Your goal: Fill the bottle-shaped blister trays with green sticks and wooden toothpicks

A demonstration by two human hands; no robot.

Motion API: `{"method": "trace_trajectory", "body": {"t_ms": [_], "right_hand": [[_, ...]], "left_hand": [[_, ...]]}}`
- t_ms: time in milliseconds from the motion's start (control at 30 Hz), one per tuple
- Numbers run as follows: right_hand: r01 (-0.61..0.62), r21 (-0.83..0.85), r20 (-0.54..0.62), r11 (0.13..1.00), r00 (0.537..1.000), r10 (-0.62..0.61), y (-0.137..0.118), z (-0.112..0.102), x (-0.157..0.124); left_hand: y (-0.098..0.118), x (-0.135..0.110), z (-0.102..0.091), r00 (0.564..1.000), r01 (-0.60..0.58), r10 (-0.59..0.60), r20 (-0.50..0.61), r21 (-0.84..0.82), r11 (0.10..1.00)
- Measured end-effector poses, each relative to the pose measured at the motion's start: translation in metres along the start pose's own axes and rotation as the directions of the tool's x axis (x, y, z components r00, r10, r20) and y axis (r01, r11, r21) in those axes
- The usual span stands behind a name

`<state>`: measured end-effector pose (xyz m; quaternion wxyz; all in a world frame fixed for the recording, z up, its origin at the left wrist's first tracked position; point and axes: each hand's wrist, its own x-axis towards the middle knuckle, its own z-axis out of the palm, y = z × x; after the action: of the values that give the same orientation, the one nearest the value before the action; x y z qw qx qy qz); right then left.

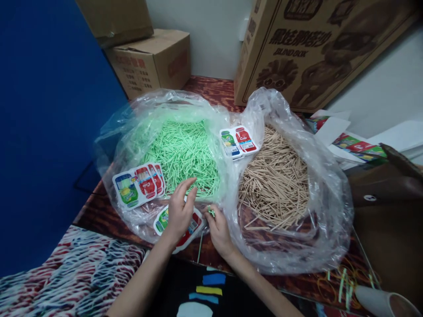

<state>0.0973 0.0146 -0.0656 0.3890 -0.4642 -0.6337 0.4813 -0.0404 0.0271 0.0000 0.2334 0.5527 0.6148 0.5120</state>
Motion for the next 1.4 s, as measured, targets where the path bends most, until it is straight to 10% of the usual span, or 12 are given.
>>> {"method": "trace_trajectory", "body": {"t_ms": [267, 467, 700, 1100, 1200, 1400], "right_hand": [[0.025, 0.025, 0.004, 0.999, 1.000, -0.025, -0.011, -0.006, 0.008], [0.079, 0.013, 0.011, 0.997, 0.997, -0.079, -0.002, -0.008, 0.002], [0.051, 0.046, 0.044, 0.998, 0.998, -0.053, 0.000, -0.008, 0.002], [-0.040, 0.103, 0.077, 0.994, 0.997, 0.032, -0.009, -0.014, 0.005], [-0.036, 0.114, 0.098, 0.993, 0.995, 0.025, -0.006, -0.015, 0.006], [-0.036, 0.131, 0.096, 0.991, 0.995, 0.024, -0.005, -0.016, 0.007]], "left_hand": [[0.004, -0.043, -0.021, 0.958, -0.208, 0.168, 0.234, 0.159, 0.965], [0.004, -0.065, -0.040, 0.556, -0.492, -0.029, 0.830, 0.357, 0.794], [-0.007, -0.079, -0.019, 0.442, -0.691, -0.030, 0.897, 0.361, 0.626], [0.009, -0.046, -0.010, -0.004, -0.863, 0.424, 0.905, -0.218, 0.457], [0.019, -0.043, -0.016, 0.137, -0.756, 0.404, 0.904, -0.168, 0.633], [0.010, -0.029, -0.030, 0.807, -0.229, 0.156, 0.570, 0.058, 0.972]]}}
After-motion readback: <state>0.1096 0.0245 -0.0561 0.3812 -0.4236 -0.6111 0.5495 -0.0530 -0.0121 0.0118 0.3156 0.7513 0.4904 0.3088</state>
